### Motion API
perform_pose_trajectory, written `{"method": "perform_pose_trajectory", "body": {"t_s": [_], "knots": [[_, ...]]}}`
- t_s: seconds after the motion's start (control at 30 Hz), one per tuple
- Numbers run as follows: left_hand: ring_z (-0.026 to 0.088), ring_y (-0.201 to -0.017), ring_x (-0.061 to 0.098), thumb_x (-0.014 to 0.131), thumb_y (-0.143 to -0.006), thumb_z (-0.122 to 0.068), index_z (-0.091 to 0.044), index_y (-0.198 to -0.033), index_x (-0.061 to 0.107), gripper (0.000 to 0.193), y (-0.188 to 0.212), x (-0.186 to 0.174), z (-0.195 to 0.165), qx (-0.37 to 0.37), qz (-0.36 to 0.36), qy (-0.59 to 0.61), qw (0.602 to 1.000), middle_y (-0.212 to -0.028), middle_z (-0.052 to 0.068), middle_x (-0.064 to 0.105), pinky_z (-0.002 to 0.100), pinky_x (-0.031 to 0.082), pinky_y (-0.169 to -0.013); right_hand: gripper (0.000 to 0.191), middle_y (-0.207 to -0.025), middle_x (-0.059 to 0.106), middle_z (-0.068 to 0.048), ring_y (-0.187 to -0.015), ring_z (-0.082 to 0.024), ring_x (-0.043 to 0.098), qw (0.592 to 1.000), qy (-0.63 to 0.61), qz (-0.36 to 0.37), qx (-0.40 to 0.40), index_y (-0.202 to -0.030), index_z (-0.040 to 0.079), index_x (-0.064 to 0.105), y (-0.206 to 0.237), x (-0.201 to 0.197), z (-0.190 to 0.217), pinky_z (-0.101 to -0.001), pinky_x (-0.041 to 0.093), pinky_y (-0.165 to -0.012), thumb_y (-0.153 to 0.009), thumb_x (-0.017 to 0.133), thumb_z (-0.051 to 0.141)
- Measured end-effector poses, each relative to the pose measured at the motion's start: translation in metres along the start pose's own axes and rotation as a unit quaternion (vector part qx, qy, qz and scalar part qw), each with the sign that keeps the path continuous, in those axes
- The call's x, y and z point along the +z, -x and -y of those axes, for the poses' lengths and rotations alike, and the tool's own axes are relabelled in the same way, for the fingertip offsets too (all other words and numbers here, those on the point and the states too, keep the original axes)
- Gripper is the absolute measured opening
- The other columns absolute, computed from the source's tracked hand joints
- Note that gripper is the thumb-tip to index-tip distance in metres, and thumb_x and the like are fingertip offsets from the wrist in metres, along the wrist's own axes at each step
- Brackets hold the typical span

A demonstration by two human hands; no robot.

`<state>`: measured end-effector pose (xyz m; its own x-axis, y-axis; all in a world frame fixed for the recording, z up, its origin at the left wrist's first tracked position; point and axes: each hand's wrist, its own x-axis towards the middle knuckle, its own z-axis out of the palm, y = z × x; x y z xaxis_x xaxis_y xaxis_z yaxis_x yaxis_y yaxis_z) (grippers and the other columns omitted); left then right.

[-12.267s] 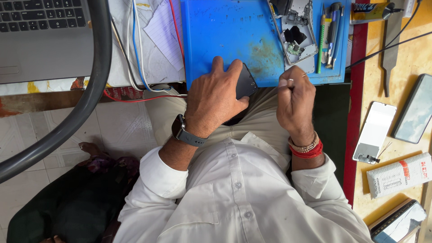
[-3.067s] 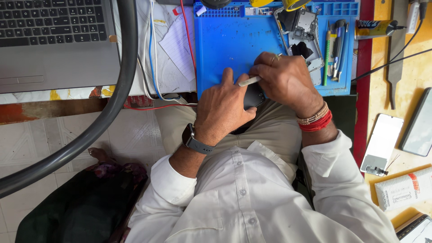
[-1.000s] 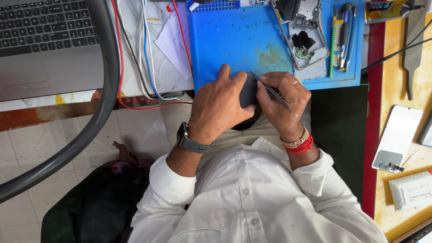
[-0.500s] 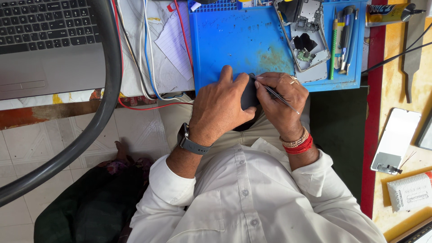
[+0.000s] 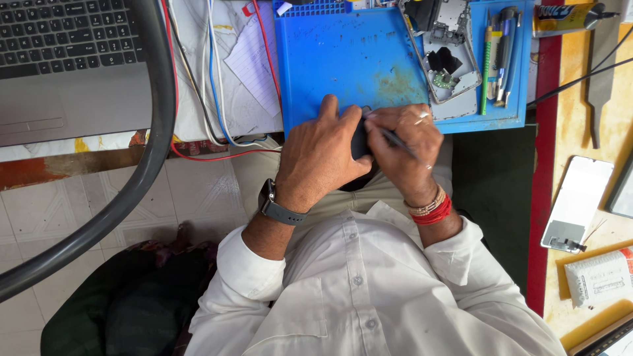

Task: The person sits at a repair bench holding a smartphone and uses a thin metal pry tool to work along the edge of the phone's back cover, repeatedly scraping and prying around the perimeter while rotating the phone. A disassembled phone chassis, screwdrivers and other repair tools lie on the blue work mat beside them.

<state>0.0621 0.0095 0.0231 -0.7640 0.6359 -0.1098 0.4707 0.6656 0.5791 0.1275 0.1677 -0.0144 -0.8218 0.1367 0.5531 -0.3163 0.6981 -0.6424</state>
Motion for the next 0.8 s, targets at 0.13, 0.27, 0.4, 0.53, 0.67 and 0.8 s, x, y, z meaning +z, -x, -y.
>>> {"method": "perform_pose_trajectory", "body": {"t_s": [0.13,0.27,0.4,0.53,0.67,0.8], "knots": [[0.04,-0.067,0.067,0.091,-0.065,-0.036,-0.003,-0.112,0.059,0.065,-0.001,0.0,0.0,-0.001,-0.004,0.003,1.0,-0.103,0.02,0.056,0.05,0.055,-0.054,0.019,-0.095,0.076,-0.009,-0.087,-0.023,0.072,1.0,0.001,-0.008,-0.004,-0.093,0.002,0.072,-0.001,-0.001,0.0,-0.036,0.05,-0.086,-0.083,0.082,-0.01],[0.04,-0.07,0.068,0.091,-0.067,-0.037,-0.003,-0.109,0.06,0.062,0.002,-0.001,-0.001,-0.003,-0.005,-0.005,1.0,-0.103,0.019,0.057,0.05,0.056,-0.056,0.019,-0.097,0.076,-0.009,-0.088,-0.024,0.072,1.0,0.007,-0.005,-0.001,-0.094,0.003,0.071,-0.003,0.0,-0.001,-0.0364,0.05,-0.088,-0.084,0.084,-0.008],[0.04,-0.07,0.068,0.091,-0.067,-0.036,-0.003,-0.111,0.06,0.064,-0.001,-0.001,-0.001,-0.003,0.006,-0.005,1.0,-0.103,0.02,0.057,0.05,0.056,-0.056,0.018,-0.094,0.076,-0.01,-0.086,-0.024,0.072,1.0,-0.003,0.018,-0.004,-0.094,0.001,0.07,-0.003,-0.003,-0.001,-0.0381,0.052,-0.087,-0.084,0.083,-0.008],[0.04,-0.069,0.068,0.091,-0.066,-0.036,-0.002,-0.111,0.06,0.065,0.0,-0.002,0.0,0.011,-0.017,-0.007,1.0,-0.104,0.019,0.058,0.05,0.056,-0.056,0.014,-0.098,0.075,-0.012,-0.089,-0.022,0.074,0.994,-0.057,0.049,0.081,-0.102,-0.001,0.072,-0.008,-0.015,-0.008,-0.0306,0.058,-0.079,-0.092,0.081,-0.006],[0.041,-0.068,0.068,0.091,-0.066,-0.036,-0.002,-0.111,0.06,0.064,-0.001,-0.002,0.0,0.008,-0.004,-0.002,1.0,-0.103,0.019,0.058,0.051,0.056,-0.055,0.012,-0.096,0.076,-0.012,-0.086,-0.02,0.075,0.988,-0.051,0.11,0.093,-0.101,-0.002,0.072,-0.017,-0.024,-0.02,-0.0295,0.058,-0.074,-0.094,0.082,-0.002],[0.041,-0.069,0.068,0.091,-0.066,-0.036,-0.003,-0.108,0.06,0.061,0.0,-0.002,0.0,0.004,-0.007,-0.004,1.0,-0.103,0.019,0.058,0.051,0.056,-0.056,0.01,-0.094,0.075,-0.011,-0.084,-0.02,0.074,0.983,-0.06,0.124,0.121,-0.101,-0.002,0.072,-0.021,-0.022,-0.025,-0.0295,0.058,-0.072,-0.096,0.08,0.0]]}}
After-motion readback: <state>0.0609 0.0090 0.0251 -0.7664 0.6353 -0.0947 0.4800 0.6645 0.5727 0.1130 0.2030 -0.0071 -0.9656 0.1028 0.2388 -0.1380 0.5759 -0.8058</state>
